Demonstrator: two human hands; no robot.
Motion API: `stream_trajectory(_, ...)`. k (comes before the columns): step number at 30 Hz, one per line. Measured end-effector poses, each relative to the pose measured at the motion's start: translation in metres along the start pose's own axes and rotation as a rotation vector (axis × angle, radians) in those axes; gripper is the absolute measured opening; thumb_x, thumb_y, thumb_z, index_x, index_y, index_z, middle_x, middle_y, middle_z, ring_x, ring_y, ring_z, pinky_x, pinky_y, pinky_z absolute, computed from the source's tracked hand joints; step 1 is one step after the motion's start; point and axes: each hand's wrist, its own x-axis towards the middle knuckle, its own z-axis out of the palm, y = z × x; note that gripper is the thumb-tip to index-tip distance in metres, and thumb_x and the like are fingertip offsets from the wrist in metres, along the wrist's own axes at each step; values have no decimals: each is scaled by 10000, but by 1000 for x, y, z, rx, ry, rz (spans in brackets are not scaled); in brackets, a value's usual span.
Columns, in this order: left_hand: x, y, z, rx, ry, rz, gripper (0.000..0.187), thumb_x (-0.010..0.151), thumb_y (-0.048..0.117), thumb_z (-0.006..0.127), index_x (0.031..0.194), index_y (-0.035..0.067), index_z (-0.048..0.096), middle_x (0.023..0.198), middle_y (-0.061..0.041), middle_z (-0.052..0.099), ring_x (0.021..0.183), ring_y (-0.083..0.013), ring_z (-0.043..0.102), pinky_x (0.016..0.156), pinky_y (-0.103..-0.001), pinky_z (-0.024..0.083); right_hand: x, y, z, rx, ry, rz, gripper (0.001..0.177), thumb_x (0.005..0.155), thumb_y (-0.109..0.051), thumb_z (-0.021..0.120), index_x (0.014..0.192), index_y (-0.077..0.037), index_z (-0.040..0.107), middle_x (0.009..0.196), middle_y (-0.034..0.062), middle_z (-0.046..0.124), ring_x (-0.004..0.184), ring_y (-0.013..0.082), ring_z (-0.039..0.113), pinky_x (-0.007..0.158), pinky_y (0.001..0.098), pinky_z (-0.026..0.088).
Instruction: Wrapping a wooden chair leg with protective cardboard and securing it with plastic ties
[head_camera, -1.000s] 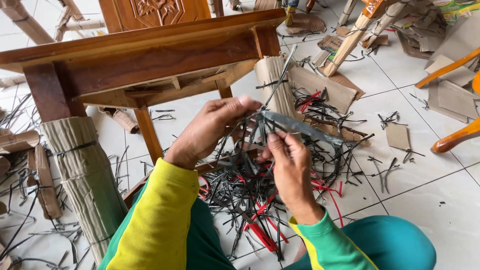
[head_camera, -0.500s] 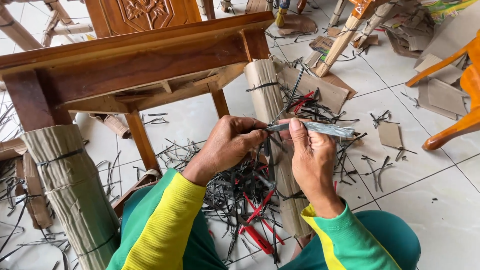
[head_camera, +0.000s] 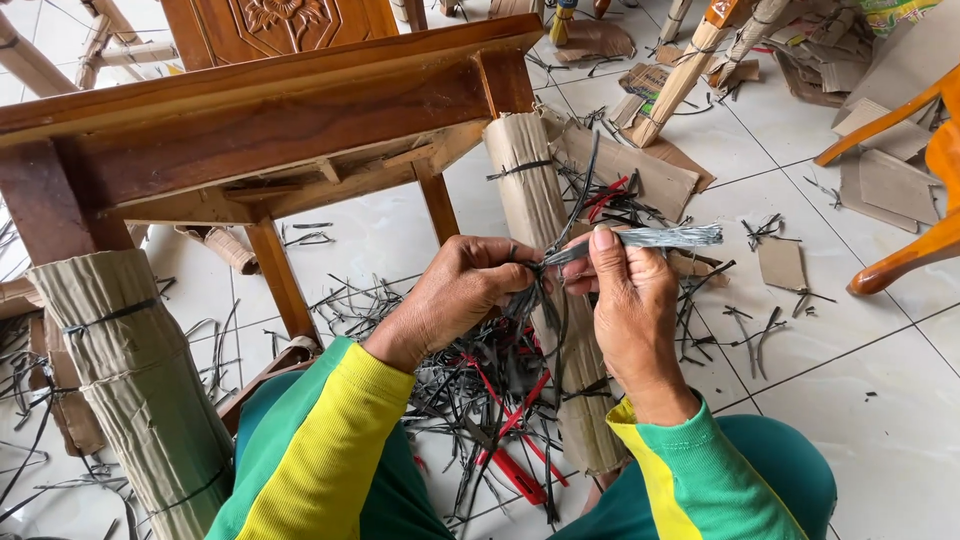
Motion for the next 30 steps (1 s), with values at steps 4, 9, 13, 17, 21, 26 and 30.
stream_trajectory(4, 0, -1, -2, -91, -3, 65, 249, 849, 42, 701, 1096, 25, 733, 780, -126, 708, 711, -134, 678, 625, -260, 617, -4, -13, 1, -17, -13, -5, 390, 1097, -315, 518, 957, -13, 721, 727, 119, 710, 691, 137, 713, 642, 260, 614)
stream_trajectory(9, 2, -5, 5, -52, -4, 138, 137, 911, 81, 735, 1009, -11, 709, 738, -141, 710, 662, -151, 717, 582, -280, 645, -6, -16, -1, -30, -112, 0, 274, 1013, -274, 664, 1123, -30, 726, 869, 151, 714, 725, 148, 652, 712, 305, 634)
stream_trajectory(13, -1, -3, 8, -27, 9, 146, 160, 922, 94, 739, 1020, -26, 699, 758, -164, 724, 655, -168, 727, 582, -325, 661, -3, -6, 2, -57, -129, -8, 236, 975, -202, 716, 1103, -5, 735, 930, 97, 732, 801, 121, 690, 775, 304, 624)
stream_trajectory(17, 0, 4, 2, 217, 18, 147, 153, 909, 138, 749, 985, 10, 713, 704, -120, 722, 599, -144, 712, 558, -297, 634, -4, 11, -5, -329, -133, -115, 197, 983, -264, 725, 969, -67, 723, 825, 133, 725, 763, 222, 726, 718, 356, 597)
stream_trajectory(21, -1, 8, -5, 277, -2, 130, 142, 872, 125, 736, 960, 13, 734, 665, -115, 719, 619, -167, 707, 604, -309, 610, 0, 7, -5, -354, -49, -86, 172, 1059, -240, 617, 975, -92, 644, 702, 97, 691, 625, 186, 678, 627, 318, 577)
stream_trajectory(26, -14, 32, -23, 378, -11, 69, 158, 857, 138, 726, 955, 18, 756, 672, -107, 719, 655, -160, 655, 656, -326, 583, 17, 5, -25, -331, 48, -129, 162, 1100, -168, 566, 980, -72, 615, 688, 118, 688, 582, 185, 687, 583, 288, 554)
stream_trajectory(30, -7, 31, -48, 665, -28, -50, 231, 833, 210, 728, 977, 35, 775, 757, -121, 758, 761, -253, 715, 772, -370, 563, 19, 7, -35, -297, 111, -155, 161, 1113, -136, 546, 984, -56, 600, 691, 126, 688, 578, 182, 699, 579, 261, 547)
